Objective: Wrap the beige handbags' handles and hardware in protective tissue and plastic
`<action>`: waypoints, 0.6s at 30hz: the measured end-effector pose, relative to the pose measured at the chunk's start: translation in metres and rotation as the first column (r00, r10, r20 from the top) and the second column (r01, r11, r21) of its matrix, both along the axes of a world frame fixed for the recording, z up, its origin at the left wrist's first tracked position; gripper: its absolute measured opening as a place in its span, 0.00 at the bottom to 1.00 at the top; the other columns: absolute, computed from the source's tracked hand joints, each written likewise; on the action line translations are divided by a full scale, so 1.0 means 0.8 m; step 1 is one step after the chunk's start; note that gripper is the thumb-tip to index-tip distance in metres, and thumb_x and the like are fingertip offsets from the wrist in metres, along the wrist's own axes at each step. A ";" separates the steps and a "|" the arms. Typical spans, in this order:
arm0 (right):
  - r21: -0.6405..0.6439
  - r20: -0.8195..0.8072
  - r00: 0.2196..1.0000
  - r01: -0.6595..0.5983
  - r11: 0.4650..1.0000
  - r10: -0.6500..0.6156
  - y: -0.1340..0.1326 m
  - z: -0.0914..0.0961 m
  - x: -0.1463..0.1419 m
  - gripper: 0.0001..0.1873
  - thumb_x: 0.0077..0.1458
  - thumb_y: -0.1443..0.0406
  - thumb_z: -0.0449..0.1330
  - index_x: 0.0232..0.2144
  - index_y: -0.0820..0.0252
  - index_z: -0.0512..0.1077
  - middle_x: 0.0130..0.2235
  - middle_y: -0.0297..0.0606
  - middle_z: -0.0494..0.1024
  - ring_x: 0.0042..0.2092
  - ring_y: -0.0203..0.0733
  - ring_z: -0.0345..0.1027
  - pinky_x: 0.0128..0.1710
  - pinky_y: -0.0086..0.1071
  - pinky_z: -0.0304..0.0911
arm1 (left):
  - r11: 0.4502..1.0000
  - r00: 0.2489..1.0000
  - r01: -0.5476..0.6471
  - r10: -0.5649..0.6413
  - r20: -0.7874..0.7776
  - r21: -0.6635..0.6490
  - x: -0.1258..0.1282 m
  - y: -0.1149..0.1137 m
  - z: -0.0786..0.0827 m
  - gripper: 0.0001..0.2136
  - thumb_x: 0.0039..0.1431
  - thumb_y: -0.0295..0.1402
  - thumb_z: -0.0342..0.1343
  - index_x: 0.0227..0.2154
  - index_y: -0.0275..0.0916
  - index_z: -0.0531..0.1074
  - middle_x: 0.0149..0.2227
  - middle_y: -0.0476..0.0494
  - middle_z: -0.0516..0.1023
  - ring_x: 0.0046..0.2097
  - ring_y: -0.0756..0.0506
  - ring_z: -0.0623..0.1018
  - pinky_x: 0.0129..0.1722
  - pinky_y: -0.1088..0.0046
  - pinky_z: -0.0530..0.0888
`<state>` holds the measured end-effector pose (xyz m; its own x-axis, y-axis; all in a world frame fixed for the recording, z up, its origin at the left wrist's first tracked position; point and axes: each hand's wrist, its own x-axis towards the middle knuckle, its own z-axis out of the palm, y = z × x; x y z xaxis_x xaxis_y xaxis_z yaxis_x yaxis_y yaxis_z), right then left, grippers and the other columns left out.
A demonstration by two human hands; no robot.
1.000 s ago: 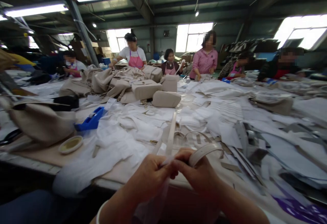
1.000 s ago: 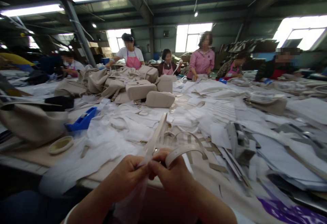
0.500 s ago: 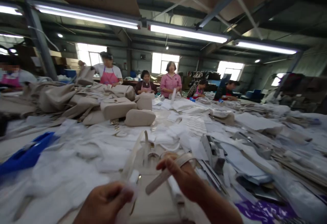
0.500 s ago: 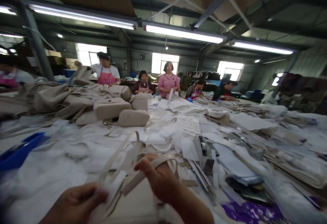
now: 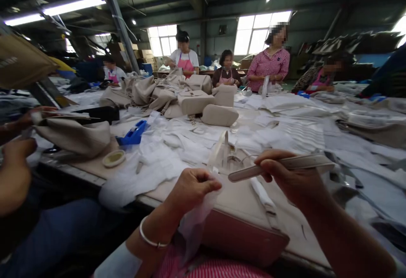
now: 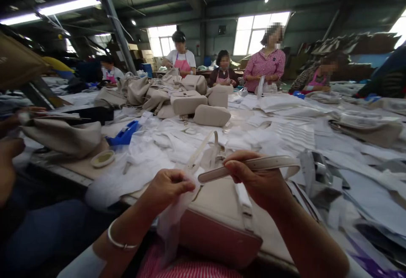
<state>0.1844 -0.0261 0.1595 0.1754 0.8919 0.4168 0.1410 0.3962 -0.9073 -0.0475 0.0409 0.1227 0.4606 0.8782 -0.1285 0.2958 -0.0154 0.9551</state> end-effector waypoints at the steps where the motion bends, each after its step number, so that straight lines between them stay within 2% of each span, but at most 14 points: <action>1: -0.015 0.035 0.999 0.004 1.000 -0.004 0.003 -0.002 -0.004 0.07 0.54 0.59 0.66 0.30 0.57 0.79 0.20 0.32 0.72 0.22 0.33 0.62 0.20 0.27 0.58 | 1.000 1.000 0.005 -0.005 0.001 -0.005 0.001 -0.001 0.001 0.07 0.46 0.35 0.65 0.23 0.36 0.79 0.20 0.52 0.71 0.24 0.54 0.64 0.25 0.78 0.60; 6: -0.043 0.171 0.985 0.030 0.999 -0.022 0.011 -0.009 -0.010 0.07 0.55 0.59 0.65 0.31 0.56 0.79 0.23 0.33 0.73 0.24 0.34 0.63 0.22 0.28 0.59 | 0.999 0.999 0.039 -0.039 0.011 -0.012 0.002 -0.004 0.003 0.08 0.46 0.36 0.65 0.23 0.35 0.79 0.18 0.54 0.68 0.23 0.54 0.60 0.24 0.78 0.59; 13: -0.039 0.276 0.961 0.003 0.999 0.008 0.012 -0.005 -0.008 0.09 0.57 0.58 0.63 0.31 0.57 0.79 0.24 0.35 0.74 0.25 0.36 0.63 0.24 0.30 0.61 | 0.998 0.998 0.055 -0.055 0.020 -0.004 0.001 -0.004 0.005 0.08 0.48 0.36 0.64 0.24 0.35 0.80 0.19 0.52 0.70 0.23 0.53 0.62 0.24 0.77 0.59; 18: -0.011 0.445 0.891 -0.095 0.995 0.090 0.012 -0.020 -0.032 0.11 0.59 0.59 0.60 0.31 0.56 0.79 0.30 0.38 0.78 0.32 0.40 0.70 0.34 0.33 0.65 | 0.990 0.987 0.139 -0.138 0.081 0.000 0.007 -0.009 0.003 0.12 0.53 0.40 0.62 0.31 0.34 0.81 0.25 0.49 0.75 0.27 0.51 0.68 0.28 0.76 0.63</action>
<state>0.1589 -0.0167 0.1432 -0.1138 0.8902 0.4411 0.4912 0.4363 -0.7539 -0.0420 0.0336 0.1254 0.5867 0.8047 -0.0905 0.2129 -0.0455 0.9760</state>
